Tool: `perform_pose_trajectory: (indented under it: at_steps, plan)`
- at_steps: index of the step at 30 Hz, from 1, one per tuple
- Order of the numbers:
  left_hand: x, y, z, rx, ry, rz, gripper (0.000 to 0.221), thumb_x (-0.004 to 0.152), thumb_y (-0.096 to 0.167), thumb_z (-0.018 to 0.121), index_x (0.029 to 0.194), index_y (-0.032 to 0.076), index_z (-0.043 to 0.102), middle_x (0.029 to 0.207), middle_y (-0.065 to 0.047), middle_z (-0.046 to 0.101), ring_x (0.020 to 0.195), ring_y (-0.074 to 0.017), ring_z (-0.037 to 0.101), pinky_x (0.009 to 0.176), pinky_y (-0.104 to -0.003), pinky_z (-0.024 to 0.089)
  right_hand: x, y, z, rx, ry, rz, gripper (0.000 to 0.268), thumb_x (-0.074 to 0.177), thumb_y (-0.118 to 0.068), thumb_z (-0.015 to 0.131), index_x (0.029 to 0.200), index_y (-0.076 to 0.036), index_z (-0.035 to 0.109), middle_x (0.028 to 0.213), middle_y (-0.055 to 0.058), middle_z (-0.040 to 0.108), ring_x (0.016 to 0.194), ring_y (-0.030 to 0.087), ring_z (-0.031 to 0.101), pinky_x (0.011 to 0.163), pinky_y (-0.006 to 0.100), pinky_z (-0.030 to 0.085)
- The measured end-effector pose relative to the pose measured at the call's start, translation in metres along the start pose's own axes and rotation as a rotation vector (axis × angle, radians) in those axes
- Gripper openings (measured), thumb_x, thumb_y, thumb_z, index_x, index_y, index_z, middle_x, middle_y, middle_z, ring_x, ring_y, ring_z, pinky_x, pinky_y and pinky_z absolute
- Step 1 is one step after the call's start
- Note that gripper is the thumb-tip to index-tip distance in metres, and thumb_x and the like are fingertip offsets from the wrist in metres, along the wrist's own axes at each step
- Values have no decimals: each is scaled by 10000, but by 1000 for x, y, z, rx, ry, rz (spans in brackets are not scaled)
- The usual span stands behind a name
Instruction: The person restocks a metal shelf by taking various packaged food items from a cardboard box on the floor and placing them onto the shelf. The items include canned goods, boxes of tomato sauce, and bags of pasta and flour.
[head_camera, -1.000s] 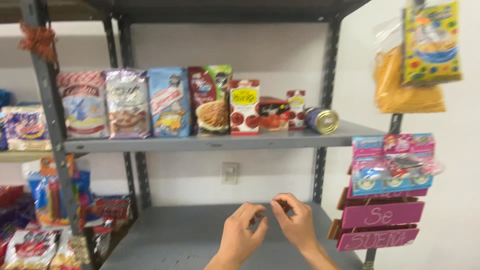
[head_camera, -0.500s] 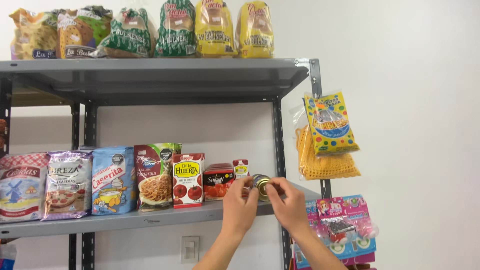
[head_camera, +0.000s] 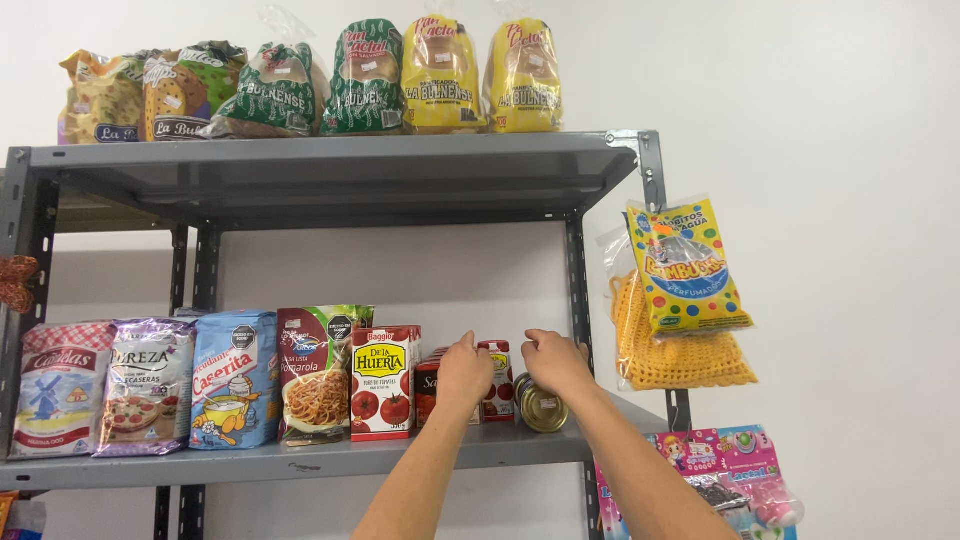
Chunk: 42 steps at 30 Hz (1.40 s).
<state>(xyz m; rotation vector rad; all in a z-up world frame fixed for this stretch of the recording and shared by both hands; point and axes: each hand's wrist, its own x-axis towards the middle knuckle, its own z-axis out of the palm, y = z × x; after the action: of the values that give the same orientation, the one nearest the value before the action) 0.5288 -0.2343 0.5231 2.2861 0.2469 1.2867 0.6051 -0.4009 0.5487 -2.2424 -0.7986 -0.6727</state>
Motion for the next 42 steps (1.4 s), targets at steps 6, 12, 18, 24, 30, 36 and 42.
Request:
perform_pose_trajectory:
  at_steps: [6,12,18,24,30,36,42]
  plan:
    - [2,10,-1,-3,-79,-33,574,995,269,474,1489,43,660,1363,-210,737,1306,-440,687,1109,-551,555,-51,-61,-33,-68,-114,6,568,1067,-349,423,1556,-169,647,1501,121,715,1507,389,553,1296,618,305]
    - [1,9,1,-4,-6,-20,437,961,229,598,1351,129,767,1251,-174,800,1238,-452,724,1042,-577,600,-24,-41,-6,-141,-36,-75,511,1077,-316,449,1501,-207,712,1424,86,776,1496,390,575,1309,691,-3]
    - [-15,29,-24,-154,86,-49,470,957,179,695,1422,147,756,1332,-108,795,1212,-368,755,1063,-503,601,-44,-47,-28,-17,8,-75,543,1015,-494,644,1491,-237,698,1361,-17,806,1439,342,628,1329,691,55]
    - [-34,75,-57,-404,240,71,433,1017,154,703,1443,84,728,1327,-113,776,1014,-231,777,942,-412,615,-42,-45,-40,455,254,-286,474,952,-285,774,1400,-131,755,1254,86,826,1222,347,750,1070,548,558]
    - [-37,91,-92,-616,383,247,450,992,192,778,1436,137,726,1365,-27,707,969,-114,726,798,-283,635,-72,-80,-68,857,213,-410,810,895,-175,882,1614,-67,524,1544,231,630,1368,423,650,1148,521,569]
    - [-82,77,-138,-662,423,351,517,987,212,806,1475,91,687,1331,-109,707,933,-143,728,784,-296,625,-119,-113,-68,924,158,-485,795,886,-168,913,1597,-122,559,1334,168,757,1214,237,698,1073,444,596]
    - [-118,36,-181,-445,230,77,722,1006,582,662,1578,147,586,1427,-148,739,1173,-307,793,973,-427,636,-138,-140,-26,946,123,-484,754,908,-220,930,1577,-180,584,1273,113,761,1136,177,700,985,390,637]
